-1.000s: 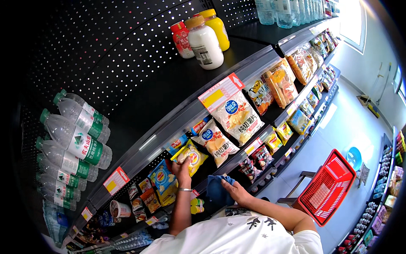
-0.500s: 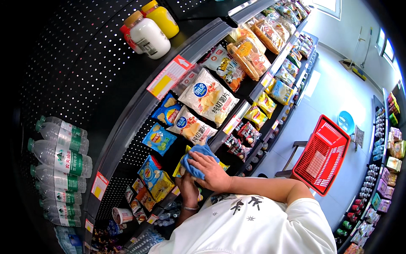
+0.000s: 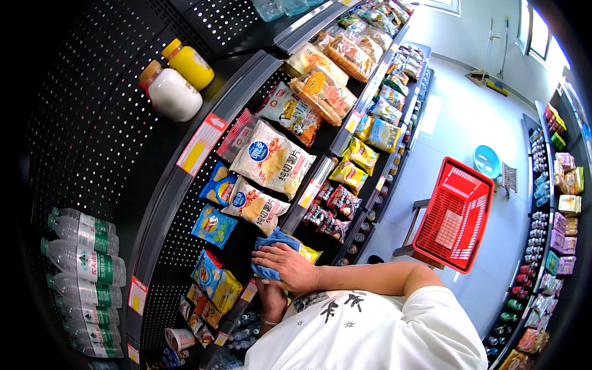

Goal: The person wipes the front edges of a store shelf with a blue cloth, moving from left to right. They pick up and wipe individual snack packages before placing them back on the shelf. The person also wipes the shelf surface between items.

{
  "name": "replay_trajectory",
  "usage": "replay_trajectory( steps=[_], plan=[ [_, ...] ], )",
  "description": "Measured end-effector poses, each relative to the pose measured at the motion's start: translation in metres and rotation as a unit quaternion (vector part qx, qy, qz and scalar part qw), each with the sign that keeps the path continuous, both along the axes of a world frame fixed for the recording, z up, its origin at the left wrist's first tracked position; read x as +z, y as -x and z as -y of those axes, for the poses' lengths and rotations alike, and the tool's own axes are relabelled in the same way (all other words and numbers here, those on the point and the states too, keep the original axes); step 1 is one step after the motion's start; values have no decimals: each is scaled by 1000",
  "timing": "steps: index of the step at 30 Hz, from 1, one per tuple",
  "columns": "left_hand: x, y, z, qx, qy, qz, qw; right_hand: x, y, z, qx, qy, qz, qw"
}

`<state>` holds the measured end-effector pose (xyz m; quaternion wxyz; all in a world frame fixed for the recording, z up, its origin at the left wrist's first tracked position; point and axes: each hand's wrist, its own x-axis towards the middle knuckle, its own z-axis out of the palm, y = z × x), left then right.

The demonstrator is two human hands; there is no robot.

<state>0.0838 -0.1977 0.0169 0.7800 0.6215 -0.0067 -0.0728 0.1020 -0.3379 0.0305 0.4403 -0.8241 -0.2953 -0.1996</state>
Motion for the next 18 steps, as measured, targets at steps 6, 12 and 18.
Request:
replay_trajectory(
  steps=[6, 12, 18],
  plan=[
    [4, -14, -10, 23, 71, -57, 996, -3, -1, 10, -69, 3, -29, 997],
    [13, -30, -21, 55, 142, -134, 979, 3, 7, 7, -58, 29, -18, 998],
    [13, -37, -25, 67, 186, -165, 966, 13, 15, 3, -37, 80, -17, 996]
  ],
)
